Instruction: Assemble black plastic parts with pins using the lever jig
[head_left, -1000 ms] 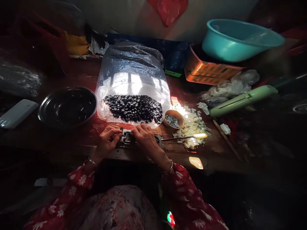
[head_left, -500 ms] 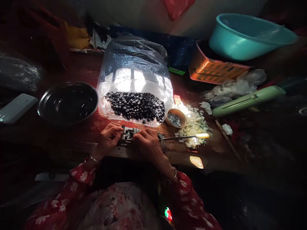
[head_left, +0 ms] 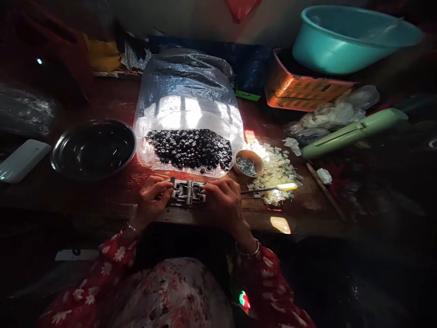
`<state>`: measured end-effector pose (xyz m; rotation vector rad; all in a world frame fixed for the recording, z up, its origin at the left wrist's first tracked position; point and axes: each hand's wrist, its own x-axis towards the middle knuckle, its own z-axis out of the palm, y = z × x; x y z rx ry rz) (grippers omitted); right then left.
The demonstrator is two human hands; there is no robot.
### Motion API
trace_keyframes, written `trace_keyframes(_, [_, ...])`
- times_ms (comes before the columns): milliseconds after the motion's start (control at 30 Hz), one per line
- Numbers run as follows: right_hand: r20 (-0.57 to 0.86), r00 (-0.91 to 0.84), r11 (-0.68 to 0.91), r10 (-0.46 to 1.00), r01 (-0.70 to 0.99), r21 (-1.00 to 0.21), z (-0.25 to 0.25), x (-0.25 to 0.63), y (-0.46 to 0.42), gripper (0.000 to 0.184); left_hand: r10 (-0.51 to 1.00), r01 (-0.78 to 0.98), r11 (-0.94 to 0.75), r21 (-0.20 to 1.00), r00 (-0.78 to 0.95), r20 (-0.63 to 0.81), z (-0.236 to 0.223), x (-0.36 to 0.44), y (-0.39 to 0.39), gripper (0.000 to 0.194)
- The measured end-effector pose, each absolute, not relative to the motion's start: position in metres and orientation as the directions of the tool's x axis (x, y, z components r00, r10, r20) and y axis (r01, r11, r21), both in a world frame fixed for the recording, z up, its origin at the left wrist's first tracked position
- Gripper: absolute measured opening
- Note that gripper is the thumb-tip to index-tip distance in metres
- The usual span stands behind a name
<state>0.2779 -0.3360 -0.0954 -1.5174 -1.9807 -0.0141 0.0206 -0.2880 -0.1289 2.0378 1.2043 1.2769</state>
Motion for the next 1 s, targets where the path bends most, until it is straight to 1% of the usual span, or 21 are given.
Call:
trace_keyframes(100, [0.508, 0.080, 0.110, 0.857, 0.937, -0.332, -0.095, 0.329, -0.346, 0.024, 0.829, 0.495, -0.547, 0.675, 0.211, 0.517, -0.127, 0.020, -0.291, 0.015])
trace_keyframes(133, [0.512, 0.132, 0.024, 0.849, 0.958, -0.287, -0.097, 0.349, -0.352, 0.027, 0.820, 0.505, -0.560, 0.657, 0.224, 0.527, -0.127, 0.020, -0.291, 0.015])
trace_keyframes(200, [0.484, 0.191, -0.149, 0.854, 0.981, -0.124, -0.103, 0.386, -0.365, 0.031, 0.794, 0.516, -0.594, 0.616, 0.252, 0.554, -0.127, 0.020, -0.290, 0.015])
trace_keyframes(233, [0.461, 0.188, -0.189, 0.867, 0.981, -0.045, -0.107, 0.400, -0.372, 0.032, 0.776, 0.521, -0.616, 0.591, 0.271, 0.570, -0.127, 0.020, -0.290, 0.016])
trace_keyframes(300, [0.431, 0.142, -0.193, 0.891, 0.978, 0.077, -0.113, 0.418, -0.390, 0.032, 0.744, 0.535, -0.653, 0.537, 0.316, 0.589, -0.125, 0.021, -0.288, 0.019])
trace_keyframes(333, [0.421, 0.115, -0.178, 0.900, 0.977, 0.113, -0.115, 0.421, -0.400, 0.032, 0.736, 0.545, -0.662, 0.515, 0.338, 0.587, -0.124, 0.021, -0.288, 0.022])
trace_keyframes(400, [0.412, 0.093, -0.163, 0.907, 0.977, 0.140, -0.117, 0.420, -0.421, 0.031, 0.735, 0.574, -0.663, 0.481, 0.378, 0.562, -0.122, 0.022, -0.287, 0.026])
trace_keyframes(433, [0.405, 0.100, -0.165, 0.909, 0.978, 0.129, -0.117, 0.416, -0.432, 0.030, 0.738, 0.589, -0.661, 0.466, 0.398, 0.544, -0.122, 0.022, -0.286, 0.029])
trace_keyframes(467, [0.391, 0.114, -0.164, 0.913, 0.982, 0.097, -0.116, 0.412, -0.444, 0.029, 0.740, 0.602, -0.660, 0.449, 0.418, 0.528, -0.121, 0.022, -0.286, 0.033])
trace_keyframes(500, [0.365, 0.130, -0.155, 0.922, 0.987, 0.039, -0.115, 0.408, -0.455, 0.029, 0.737, 0.612, -0.664, 0.430, 0.440, 0.512, -0.121, 0.021, -0.285, 0.037])
trace_keyframes(533, [0.324, 0.148, -0.138, 0.934, 0.989, -0.052, -0.113, 0.403, -0.466, 0.028, 0.734, 0.619, -0.669, 0.411, 0.464, 0.495, -0.121, 0.020, -0.285, 0.042])
trace_keyframes(567, [0.267, 0.166, -0.122, 0.949, 0.977, -0.174, -0.110, 0.399, -0.476, 0.028, 0.730, 0.625, -0.674, 0.394, 0.486, 0.480, -0.122, 0.019, -0.284, 0.047])
trace_keyframes(600, [0.196, 0.180, -0.112, 0.964, 0.943, -0.313, -0.107, 0.394, -0.484, 0.028, 0.727, 0.628, -0.679, 0.380, 0.506, 0.464, -0.122, 0.018, -0.284, 0.051])
trace_keyframes(667, [0.016, 0.186, -0.144, 0.982, 0.810, -0.569, -0.100, 0.387, -0.495, 0.029, 0.720, 0.631, -0.689, 0.357, 0.537, 0.440, -0.125, 0.015, -0.282, 0.058])
trace_keyframes(700, [-0.095, 0.165, -0.187, 0.982, 0.728, -0.660, -0.096, 0.384, -0.498, 0.030, 0.715, 0.631, -0.694, 0.346, 0.549, 0.433, -0.126, 0.015, -0.281, 0.059])
trace_keyframes(733, [-0.210, 0.130, -0.243, 0.969, 0.647, -0.723, -0.092, 0.381, -0.499, 0.032, 0.710, 0.631, -0.700, 0.334, 0.560, 0.428, -0.128, 0.014, -0.281, 0.061])
trace_keyframes(800, [-0.408, 0.029, -0.369, 0.912, 0.487, -0.791, -0.087, 0.375, -0.497, 0.036, 0.699, 0.636, -0.709, 0.305, 0.576, 0.424, -0.131, 0.015, -0.281, 0.063])
trace_keyframes(867, [-0.533, -0.045, -0.492, 0.845, 0.327, -0.807, -0.086, 0.367, -0.494, 0.042, 0.693, 0.645, -0.713, 0.276, 0.588, 0.417, -0.134, 0.017, -0.281, 0.066])
trace_keyframes(933, [-0.587, -0.047, -0.570, 0.808, 0.186, -0.800, -0.088, 0.357, -0.495, 0.046, 0.690, 0.652, -0.715, 0.252, 0.598, 0.408, -0.137, 0.019, -0.281, 0.069])
trace_keyframes(1000, [-0.603, -0.007, -0.601, 0.798, 0.085, -0.795, -0.092, 0.344, -0.499, 0.049, 0.684, 0.654, -0.719, 0.237, 0.605, 0.406, -0.138, 0.021, -0.282, 0.071])
